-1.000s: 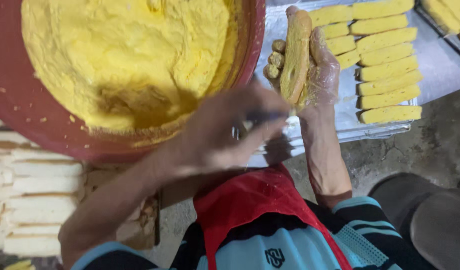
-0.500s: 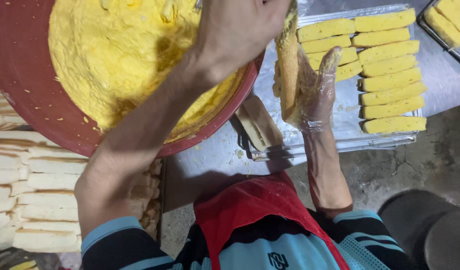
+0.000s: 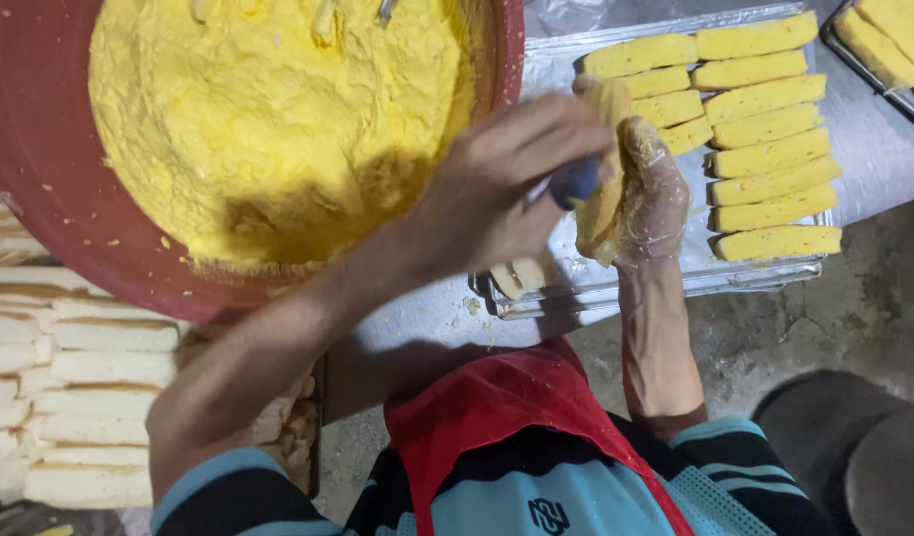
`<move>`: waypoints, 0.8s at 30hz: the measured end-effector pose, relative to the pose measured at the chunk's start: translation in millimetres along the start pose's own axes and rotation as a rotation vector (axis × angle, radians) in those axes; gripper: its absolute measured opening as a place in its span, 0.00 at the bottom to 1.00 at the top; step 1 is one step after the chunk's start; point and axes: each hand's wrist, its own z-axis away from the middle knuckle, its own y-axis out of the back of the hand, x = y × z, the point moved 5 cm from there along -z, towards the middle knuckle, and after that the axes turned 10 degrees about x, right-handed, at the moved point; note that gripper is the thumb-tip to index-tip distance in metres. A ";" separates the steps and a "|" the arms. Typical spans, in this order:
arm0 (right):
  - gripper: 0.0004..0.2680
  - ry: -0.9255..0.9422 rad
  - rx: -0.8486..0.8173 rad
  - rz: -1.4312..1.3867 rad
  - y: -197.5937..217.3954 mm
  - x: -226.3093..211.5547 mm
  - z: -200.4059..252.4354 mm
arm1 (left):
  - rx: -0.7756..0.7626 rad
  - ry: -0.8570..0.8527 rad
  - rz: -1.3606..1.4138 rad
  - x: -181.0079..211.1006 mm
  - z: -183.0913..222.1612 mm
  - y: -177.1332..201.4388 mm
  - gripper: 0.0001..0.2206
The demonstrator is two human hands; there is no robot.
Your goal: The person uses a brush to apply a yellow coating to individual pieces of sliced bread and then places them onto a metal tray.
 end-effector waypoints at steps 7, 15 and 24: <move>0.25 0.431 -0.146 1.295 35.1 -41.7 32.2 | 0.281 0.335 -0.022 -2.7 28.3 86.7 0.02; 0.22 0.767 -0.283 1.790 89.0 -18.0 3.7 | 0.297 0.578 -0.089 5.3 70.4 77.0 0.03; 0.28 0.943 -0.122 1.556 140.9 -7.8 -11.5 | 0.373 0.813 -0.052 22.9 66.9 50.5 0.03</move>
